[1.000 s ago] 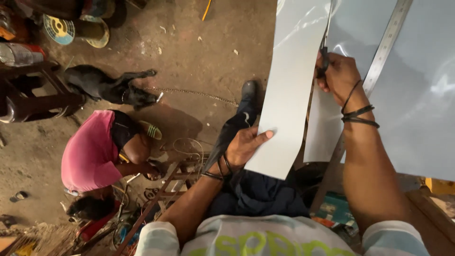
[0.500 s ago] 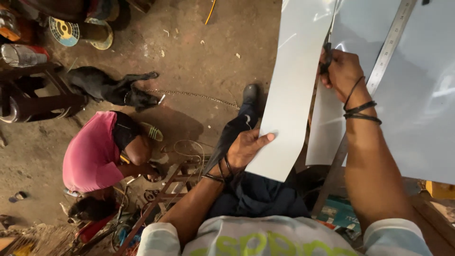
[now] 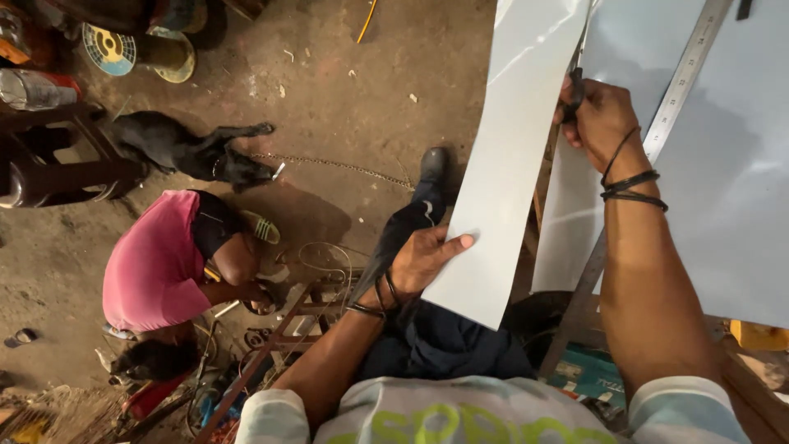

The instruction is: Measuring, marking, and cutting white plastic sheets using a ruler, pen, and scissors.

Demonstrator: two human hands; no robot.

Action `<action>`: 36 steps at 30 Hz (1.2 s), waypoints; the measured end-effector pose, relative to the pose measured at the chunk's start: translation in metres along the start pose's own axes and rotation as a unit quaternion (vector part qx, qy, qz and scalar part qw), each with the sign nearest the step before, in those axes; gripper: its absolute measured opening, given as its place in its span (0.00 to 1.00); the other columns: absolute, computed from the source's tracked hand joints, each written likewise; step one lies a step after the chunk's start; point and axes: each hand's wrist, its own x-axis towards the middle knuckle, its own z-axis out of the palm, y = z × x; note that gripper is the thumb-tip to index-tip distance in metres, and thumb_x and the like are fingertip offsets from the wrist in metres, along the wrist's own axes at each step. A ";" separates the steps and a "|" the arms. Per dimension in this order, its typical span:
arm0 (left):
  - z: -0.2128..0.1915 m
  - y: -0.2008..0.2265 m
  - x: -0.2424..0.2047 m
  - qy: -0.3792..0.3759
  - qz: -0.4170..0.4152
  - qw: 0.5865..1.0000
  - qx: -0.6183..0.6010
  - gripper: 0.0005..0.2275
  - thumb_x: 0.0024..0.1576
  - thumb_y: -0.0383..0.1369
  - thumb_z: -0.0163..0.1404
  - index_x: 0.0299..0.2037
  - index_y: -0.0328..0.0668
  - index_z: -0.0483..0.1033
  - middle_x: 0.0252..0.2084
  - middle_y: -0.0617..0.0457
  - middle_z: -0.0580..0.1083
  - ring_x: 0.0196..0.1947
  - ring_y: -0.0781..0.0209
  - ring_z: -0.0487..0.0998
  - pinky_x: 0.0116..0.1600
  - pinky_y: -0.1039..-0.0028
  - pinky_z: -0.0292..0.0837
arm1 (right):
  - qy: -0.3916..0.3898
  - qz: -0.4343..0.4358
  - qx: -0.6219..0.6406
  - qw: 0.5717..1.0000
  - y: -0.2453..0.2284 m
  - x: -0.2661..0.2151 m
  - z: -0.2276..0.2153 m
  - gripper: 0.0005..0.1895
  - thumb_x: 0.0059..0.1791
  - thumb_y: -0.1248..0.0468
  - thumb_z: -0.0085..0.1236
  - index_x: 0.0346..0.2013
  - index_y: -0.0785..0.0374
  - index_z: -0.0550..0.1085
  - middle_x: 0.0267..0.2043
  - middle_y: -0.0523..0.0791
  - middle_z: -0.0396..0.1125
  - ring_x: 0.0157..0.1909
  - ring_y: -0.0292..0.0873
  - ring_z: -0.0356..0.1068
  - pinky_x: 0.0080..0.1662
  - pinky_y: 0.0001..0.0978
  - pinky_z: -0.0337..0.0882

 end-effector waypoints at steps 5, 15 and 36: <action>-0.002 -0.011 0.005 -0.008 -0.004 0.999 -0.037 0.19 0.58 0.39 0.56 0.48 0.25 0.78 0.34 0.48 0.77 0.29 0.66 0.74 0.34 0.80 0.71 | 0.011 -0.010 -0.044 0.999 0.009 0.005 -0.003 0.15 0.65 0.58 0.50 0.35 0.58 0.71 0.26 0.39 0.65 0.18 0.30 0.55 0.20 0.22 0.55; -0.004 0.002 -0.003 -0.016 -0.019 0.999 -0.029 0.20 0.57 0.41 0.55 0.46 0.25 0.77 0.34 0.47 0.76 0.29 0.65 0.74 0.33 0.79 0.70 | -0.001 -0.008 -0.082 0.997 -0.017 0.009 -0.004 0.19 0.63 0.47 0.51 0.40 0.58 0.73 0.27 0.39 0.67 0.18 0.29 0.56 0.20 0.22 0.55; -0.007 0.011 -0.014 -0.042 -0.022 0.996 -0.072 0.21 0.58 0.40 0.56 0.50 0.25 0.76 0.36 0.46 0.77 0.29 0.65 0.75 0.33 0.79 0.71 | 0.015 -0.029 -0.090 0.995 -0.021 0.031 -0.005 0.17 0.67 0.61 0.47 0.33 0.58 0.70 0.27 0.40 0.64 0.17 0.30 0.53 0.21 0.24 0.55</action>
